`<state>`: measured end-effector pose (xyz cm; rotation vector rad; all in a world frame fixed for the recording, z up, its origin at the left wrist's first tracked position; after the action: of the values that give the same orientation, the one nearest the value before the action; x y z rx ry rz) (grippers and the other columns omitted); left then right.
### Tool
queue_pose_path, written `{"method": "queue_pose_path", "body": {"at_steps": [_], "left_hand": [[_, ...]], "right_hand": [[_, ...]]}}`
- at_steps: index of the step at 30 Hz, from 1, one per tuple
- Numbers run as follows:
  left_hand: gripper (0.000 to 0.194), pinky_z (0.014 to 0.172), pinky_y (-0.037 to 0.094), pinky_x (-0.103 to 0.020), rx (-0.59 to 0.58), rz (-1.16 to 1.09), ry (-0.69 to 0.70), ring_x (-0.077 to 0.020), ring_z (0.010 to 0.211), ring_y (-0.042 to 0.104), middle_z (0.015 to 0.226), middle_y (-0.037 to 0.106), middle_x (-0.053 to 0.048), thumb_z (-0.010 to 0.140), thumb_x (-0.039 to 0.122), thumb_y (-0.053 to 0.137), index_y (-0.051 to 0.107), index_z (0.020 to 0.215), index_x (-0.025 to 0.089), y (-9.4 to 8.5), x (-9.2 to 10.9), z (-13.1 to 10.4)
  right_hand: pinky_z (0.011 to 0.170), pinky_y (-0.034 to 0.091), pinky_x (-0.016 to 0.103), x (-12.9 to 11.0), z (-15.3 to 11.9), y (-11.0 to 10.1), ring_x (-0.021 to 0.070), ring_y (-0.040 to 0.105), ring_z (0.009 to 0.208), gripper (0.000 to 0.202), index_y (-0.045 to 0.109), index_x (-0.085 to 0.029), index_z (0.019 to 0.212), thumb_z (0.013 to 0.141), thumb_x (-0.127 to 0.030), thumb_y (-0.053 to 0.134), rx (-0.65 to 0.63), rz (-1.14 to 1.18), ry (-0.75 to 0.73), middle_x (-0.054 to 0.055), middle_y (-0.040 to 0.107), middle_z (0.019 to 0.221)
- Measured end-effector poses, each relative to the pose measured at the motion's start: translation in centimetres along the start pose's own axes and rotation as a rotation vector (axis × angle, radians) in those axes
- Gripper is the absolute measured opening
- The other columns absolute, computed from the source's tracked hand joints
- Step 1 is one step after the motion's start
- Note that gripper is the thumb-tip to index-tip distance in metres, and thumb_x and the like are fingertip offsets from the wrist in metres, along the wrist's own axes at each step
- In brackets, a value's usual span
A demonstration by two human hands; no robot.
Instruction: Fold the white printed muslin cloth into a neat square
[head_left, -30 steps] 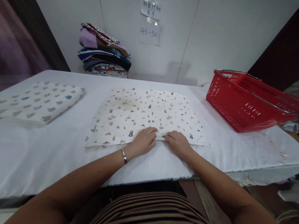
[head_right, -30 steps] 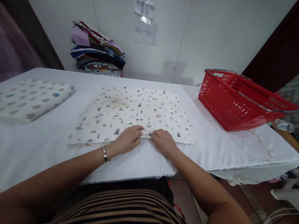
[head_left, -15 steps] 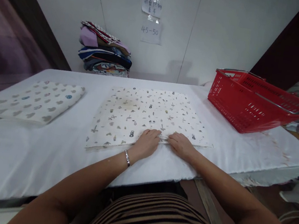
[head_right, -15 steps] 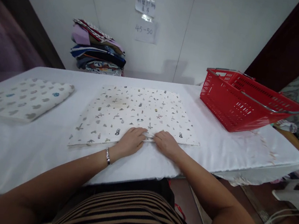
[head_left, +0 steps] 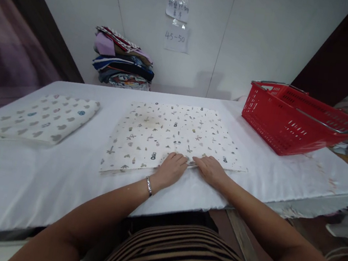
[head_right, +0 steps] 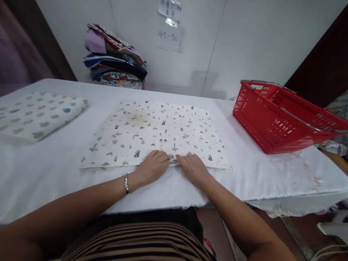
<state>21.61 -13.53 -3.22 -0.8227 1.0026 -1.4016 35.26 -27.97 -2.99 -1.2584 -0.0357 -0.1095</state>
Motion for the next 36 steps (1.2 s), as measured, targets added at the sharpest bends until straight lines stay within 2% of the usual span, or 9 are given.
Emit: {"method": "queue_pose_path", "body": {"at_steps": [4, 9, 13, 18, 22, 29, 34, 36], "left_hand": [[0.013, 0.082, 0.039, -0.036, -0.013, -0.061, -0.082, -0.0200, 0.094, 0.052, 0.097, 0.063, -0.005, 0.087, 0.013, 0.047, 0.060, 0.085, 0.016, 0.0, 0.0, 0.1], [0.012, 0.077, 0.040, -0.035, -0.054, -0.032, -0.107, -0.0192, 0.084, 0.055, 0.086, 0.064, -0.004, 0.086, 0.012, 0.047, 0.057, 0.082, 0.016, 0.3, 0.0, 0.0], [0.011, 0.076, 0.040, -0.035, -0.066, -0.022, -0.111, -0.0196, 0.080, 0.056, 0.080, 0.064, -0.004, 0.085, 0.011, 0.047, 0.055, 0.080, 0.017, 0.4, 0.1, 0.2], [0.013, 0.077, 0.040, -0.036, -0.068, -0.053, -0.156, -0.0203, 0.080, 0.058, 0.080, 0.065, -0.005, 0.084, 0.009, 0.045, 0.055, 0.090, 0.015, 0.0, 0.3, 0.5], [0.014, 0.078, 0.039, -0.035, -0.113, -0.066, -0.197, -0.0197, 0.081, 0.058, 0.080, 0.065, -0.004, 0.086, 0.011, 0.043, 0.054, 0.095, 0.016, -0.2, 0.5, 0.4], [0.018, 0.076, 0.038, -0.035, -0.131, -0.029, -0.170, -0.0199, 0.087, 0.056, 0.087, 0.064, -0.005, 0.089, 0.012, 0.039, 0.050, 0.103, 0.016, 0.1, 0.7, -0.2], [0.027, 0.076, 0.038, -0.034, -0.118, -0.036, -0.255, -0.0192, 0.081, 0.058, 0.084, 0.065, -0.005, 0.089, 0.014, 0.039, 0.044, 0.116, 0.013, 0.1, 0.7, -0.3], [0.032, 0.076, 0.037, -0.035, -0.122, -0.038, -0.245, -0.0195, 0.082, 0.057, 0.086, 0.065, -0.004, 0.089, 0.014, 0.039, 0.041, 0.120, 0.014, -0.2, 0.7, -0.7]], "right_hand": [[0.071, 0.031, 0.031, -0.2, -0.1, -0.1, 0.0188, 0.049, 0.085, 0.016, 0.059, -0.016, 0.099, 0.091, -0.014, 0.045, -0.015, 0.008, -0.041, 0.007, 0.062, 0.090], [0.071, 0.031, 0.031, -0.2, -0.2, 0.0, 0.0188, 0.046, 0.083, 0.017, 0.061, -0.015, 0.092, 0.090, -0.012, 0.045, -0.013, 0.023, -0.014, 0.007, 0.060, 0.092], [0.071, 0.030, 0.031, -0.3, 0.1, -0.1, 0.0186, 0.046, 0.083, 0.018, 0.061, -0.016, 0.097, 0.090, -0.013, 0.045, -0.048, 0.029, -0.006, 0.007, 0.059, 0.091], [0.073, 0.030, 0.032, -1.0, 1.1, -0.1, 0.0189, 0.045, 0.084, 0.017, 0.060, -0.015, 0.100, 0.091, -0.020, 0.046, -0.060, 0.012, -0.018, 0.006, 0.058, 0.090], [0.073, 0.030, 0.032, -1.4, 1.3, 0.4, 0.0192, 0.046, 0.082, 0.019, 0.060, -0.014, 0.098, 0.091, -0.018, 0.043, -0.032, 0.051, -0.052, 0.007, 0.058, 0.088], [0.070, 0.031, 0.031, -1.8, 1.9, 0.5, 0.0194, 0.049, 0.078, 0.017, 0.062, -0.014, 0.088, 0.089, -0.017, 0.045, 0.012, 0.043, -0.077, 0.007, 0.058, 0.082], [0.067, 0.033, 0.032, -2.7, 2.8, 1.1, 0.0212, 0.050, 0.078, 0.019, 0.061, -0.013, 0.087, 0.090, -0.018, 0.043, 0.108, 0.000, -0.097, 0.009, 0.058, 0.082], [0.066, 0.034, 0.031, -2.7, 2.7, 1.7, 0.0209, 0.050, 0.076, 0.019, 0.061, -0.013, 0.087, 0.091, -0.018, 0.043, 0.137, 0.018, -0.127, 0.009, 0.059, 0.081]]}}
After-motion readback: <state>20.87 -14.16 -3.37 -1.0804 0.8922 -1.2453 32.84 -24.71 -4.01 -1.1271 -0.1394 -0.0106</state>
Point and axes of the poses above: each hand's wrist, its own z-axis towards the middle knuckle, its own y-axis out of the palm, x = y × z, the point moved 1 cm from there along z, towards the middle knuckle
